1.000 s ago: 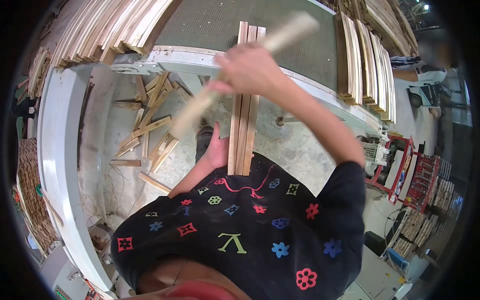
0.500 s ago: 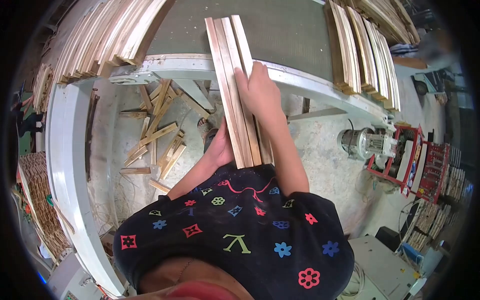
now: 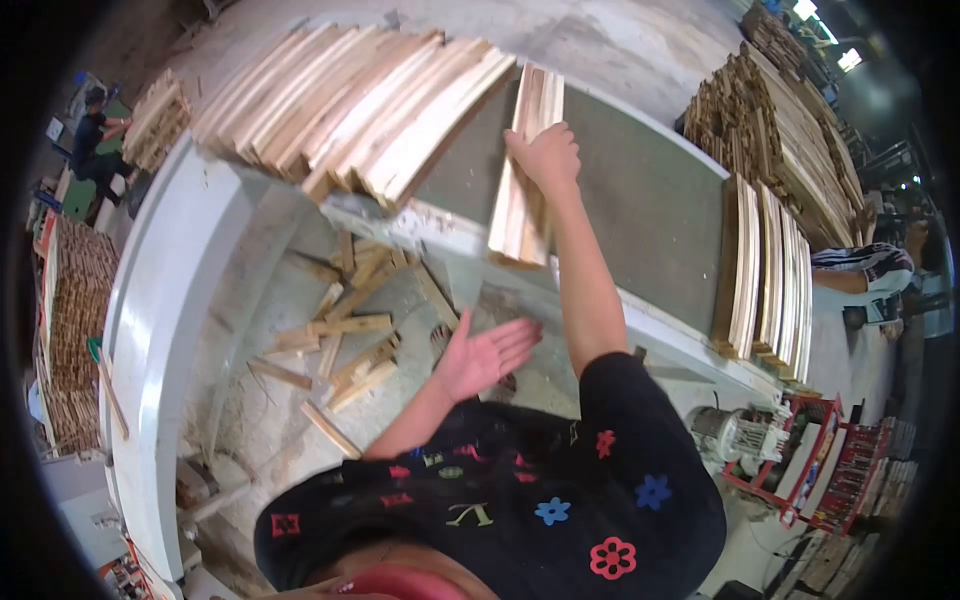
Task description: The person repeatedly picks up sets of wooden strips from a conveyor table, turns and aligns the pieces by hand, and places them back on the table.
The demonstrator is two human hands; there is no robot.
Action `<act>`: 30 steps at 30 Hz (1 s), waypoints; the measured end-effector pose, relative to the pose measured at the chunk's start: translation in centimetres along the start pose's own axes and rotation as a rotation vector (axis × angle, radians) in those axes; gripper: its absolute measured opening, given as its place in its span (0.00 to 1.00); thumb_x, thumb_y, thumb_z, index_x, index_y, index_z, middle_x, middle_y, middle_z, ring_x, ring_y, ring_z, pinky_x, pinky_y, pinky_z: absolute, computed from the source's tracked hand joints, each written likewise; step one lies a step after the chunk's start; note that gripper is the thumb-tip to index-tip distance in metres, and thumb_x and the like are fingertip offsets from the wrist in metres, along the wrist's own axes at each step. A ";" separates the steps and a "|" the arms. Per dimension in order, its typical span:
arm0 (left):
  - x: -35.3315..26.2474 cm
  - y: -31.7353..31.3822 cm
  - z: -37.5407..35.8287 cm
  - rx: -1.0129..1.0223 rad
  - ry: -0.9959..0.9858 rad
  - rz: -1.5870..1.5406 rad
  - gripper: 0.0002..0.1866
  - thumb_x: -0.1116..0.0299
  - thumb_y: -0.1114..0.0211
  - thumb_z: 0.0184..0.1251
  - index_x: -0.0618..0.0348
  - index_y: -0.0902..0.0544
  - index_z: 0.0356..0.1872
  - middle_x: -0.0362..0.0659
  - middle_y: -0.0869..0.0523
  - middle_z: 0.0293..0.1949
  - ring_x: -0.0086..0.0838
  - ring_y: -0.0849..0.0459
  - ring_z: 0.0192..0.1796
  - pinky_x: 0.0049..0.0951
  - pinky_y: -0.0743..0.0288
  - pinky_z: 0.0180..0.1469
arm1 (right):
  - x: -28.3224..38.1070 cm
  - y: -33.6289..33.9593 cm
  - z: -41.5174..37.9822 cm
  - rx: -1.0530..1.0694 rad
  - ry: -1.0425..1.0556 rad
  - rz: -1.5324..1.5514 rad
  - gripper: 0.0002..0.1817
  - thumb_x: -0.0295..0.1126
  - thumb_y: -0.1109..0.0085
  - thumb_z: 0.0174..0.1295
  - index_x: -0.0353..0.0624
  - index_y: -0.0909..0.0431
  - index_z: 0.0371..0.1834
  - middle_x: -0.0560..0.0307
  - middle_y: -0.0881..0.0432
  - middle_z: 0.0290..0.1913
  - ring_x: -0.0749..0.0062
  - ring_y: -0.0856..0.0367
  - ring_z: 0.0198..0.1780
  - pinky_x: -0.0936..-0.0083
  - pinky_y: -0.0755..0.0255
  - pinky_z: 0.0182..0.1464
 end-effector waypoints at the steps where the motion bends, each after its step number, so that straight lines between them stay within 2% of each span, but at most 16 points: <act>1: -0.7 0.7 -0.9 -0.021 -0.015 0.058 0.51 0.30 0.64 0.75 0.72 0.47 0.78 0.58 0.46 0.80 0.45 0.48 0.82 0.43 0.54 0.83 | 0.9 -0.3 2.9 0.008 -0.029 0.032 0.61 0.68 0.39 0.56 0.20 0.47 0.73 0.26 0.32 0.67 0.34 0.30 0.68 0.51 0.30 0.67; 3: -2.0 3.4 -2.7 -0.185 -0.040 0.107 0.49 0.32 0.67 0.77 0.72 0.46 0.77 0.57 0.44 0.80 0.44 0.47 0.82 0.42 0.54 0.83 | 1.8 -3.0 7.1 0.001 -0.013 0.225 0.64 0.71 0.38 0.54 0.20 0.48 0.74 0.24 0.36 0.71 0.32 0.33 0.71 0.54 0.32 0.69; 4: -2.4 6.0 -3.4 -0.229 -0.061 0.097 0.47 0.33 0.65 0.78 0.72 0.44 0.77 0.56 0.42 0.79 0.44 0.44 0.81 0.42 0.51 0.82 | 1.3 -5.3 9.1 0.049 0.031 0.480 0.64 0.67 0.32 0.52 0.21 0.47 0.74 0.24 0.35 0.71 0.34 0.32 0.71 0.57 0.33 0.71; 6: -3.7 9.5 -5.1 -0.369 -0.065 0.265 0.46 0.33 0.63 0.78 0.70 0.42 0.77 0.55 0.39 0.78 0.44 0.40 0.80 0.41 0.46 0.80 | 1.1 -3.6 6.4 0.033 0.137 0.681 0.50 0.59 0.32 0.57 0.25 0.36 0.68 0.30 0.19 0.56 0.47 0.18 0.59 0.62 0.26 0.63; 7: -3.7 11.3 -6.4 -0.438 -0.054 0.348 0.46 0.34 0.62 0.79 0.70 0.42 0.76 0.54 0.37 0.78 0.44 0.38 0.79 0.41 0.44 0.79 | -0.2 -2.2 3.6 0.076 0.074 0.783 0.43 0.56 0.33 0.60 0.27 0.30 0.65 0.33 0.15 0.51 0.51 0.14 0.54 0.63 0.23 0.59; 9: -4.0 15.6 -8.6 -0.553 0.024 0.458 0.44 0.34 0.61 0.79 0.69 0.40 0.76 0.53 0.34 0.76 0.43 0.35 0.77 0.41 0.40 0.77 | -4.6 1.1 -0.3 -0.267 0.288 0.633 0.28 0.51 0.36 0.64 0.35 0.20 0.54 0.42 0.12 0.43 0.55 0.12 0.44 0.64 0.21 0.50; 10: -4.4 16.8 -9.4 -0.605 0.054 0.520 0.44 0.35 0.60 0.79 0.68 0.39 0.76 0.53 0.32 0.75 0.43 0.33 0.76 0.41 0.38 0.76 | -7.9 3.0 -2.2 -0.309 0.259 0.524 0.18 0.44 0.38 0.63 0.41 0.15 0.45 0.48 0.12 0.42 0.53 0.13 0.41 0.61 0.21 0.48; 12: -4.8 17.0 -10.6 -0.577 0.038 0.423 0.44 0.34 0.59 0.78 0.68 0.39 0.75 0.52 0.31 0.74 0.43 0.31 0.75 0.42 0.36 0.74 | -14.7 9.0 -7.1 -0.618 0.204 0.019 0.12 0.40 0.38 0.60 0.45 0.13 0.39 0.49 0.13 0.38 0.52 0.15 0.40 0.57 0.22 0.46; 13: -4.8 16.9 -10.9 -0.566 0.019 0.368 0.44 0.34 0.59 0.78 0.68 0.38 0.75 0.52 0.30 0.74 0.42 0.31 0.75 0.42 0.35 0.73 | -17.6 12.4 -9.7 -0.702 0.096 -0.188 0.09 0.39 0.37 0.59 0.48 0.14 0.37 0.51 0.14 0.39 0.53 0.17 0.44 0.54 0.24 0.46; 15: -4.7 16.4 -10.6 -0.542 -0.007 0.384 0.44 0.34 0.58 0.78 0.67 0.37 0.74 0.53 0.28 0.73 0.43 0.29 0.73 0.44 0.32 0.71 | -25.3 16.7 -12.9 -0.779 -0.090 -0.484 0.18 0.43 0.32 0.57 0.46 0.19 0.46 0.50 0.19 0.49 0.52 0.21 0.52 0.53 0.26 0.49; 16: -4.6 16.4 -10.4 -0.533 -0.009 0.415 0.44 0.34 0.58 0.78 0.67 0.37 0.74 0.53 0.28 0.72 0.43 0.29 0.73 0.44 0.31 0.70 | -27.8 18.8 -14.8 -0.765 -0.285 -0.580 0.24 0.46 0.30 0.55 0.44 0.22 0.49 0.47 0.21 0.51 0.51 0.22 0.52 0.52 0.26 0.50; 17: -4.7 16.2 -10.1 -0.523 -0.016 0.448 0.44 0.34 0.58 0.78 0.67 0.37 0.74 0.52 0.28 0.72 0.43 0.28 0.73 0.44 0.30 0.69 | -30.3 19.9 -15.9 -0.723 -0.365 -0.593 0.27 0.49 0.29 0.56 0.42 0.24 0.51 0.44 0.21 0.52 0.45 0.21 0.52 0.49 0.25 0.52; 20: -3.2 15.1 -8.2 -0.508 0.015 0.503 0.43 0.34 0.58 0.78 0.66 0.36 0.74 0.52 0.28 0.73 0.43 0.27 0.72 0.44 0.30 0.69 | -36.0 20.0 -16.2 -0.608 -0.404 -0.493 0.33 0.54 0.29 0.55 0.43 0.27 0.55 0.41 0.24 0.56 0.42 0.23 0.58 0.45 0.27 0.56; 23: -0.4 12.5 -6.2 -0.438 0.067 0.529 0.41 0.35 0.60 0.79 0.65 0.36 0.74 0.51 0.27 0.72 0.40 0.27 0.71 0.41 0.31 0.69 | -37.1 20.0 -15.5 -0.496 -0.524 -0.318 0.36 0.54 0.28 0.54 0.44 0.31 0.58 0.39 0.25 0.58 0.39 0.24 0.62 0.43 0.30 0.60; 24: 0.7 11.5 -5.6 -0.405 0.081 0.547 0.41 0.36 0.61 0.80 0.65 0.36 0.74 0.52 0.27 0.72 0.40 0.27 0.72 0.41 0.32 0.70 | -37.2 20.0 -15.2 -0.427 -0.551 -0.271 0.39 0.53 0.30 0.56 0.43 0.35 0.64 0.37 0.25 0.60 0.38 0.26 0.65 0.42 0.32 0.61; 30: 9.0 6.8 -2.9 -0.217 0.258 0.582 0.41 0.37 0.61 0.81 0.67 0.38 0.76 0.52 0.30 0.74 0.39 0.30 0.74 0.37 0.36 0.73 | -36.7 18.8 -17.1 -0.499 -0.431 -0.231 0.39 0.53 0.30 0.54 0.45 0.32 0.65 0.40 0.22 0.58 0.41 0.24 0.62 0.44 0.34 0.63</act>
Point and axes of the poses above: each hand's wrist, its own z-axis towards the middle knuckle, its own y-axis out of the back of the hand, x = y × z, the point moved 8 cm from there along z, towards the middle knuckle
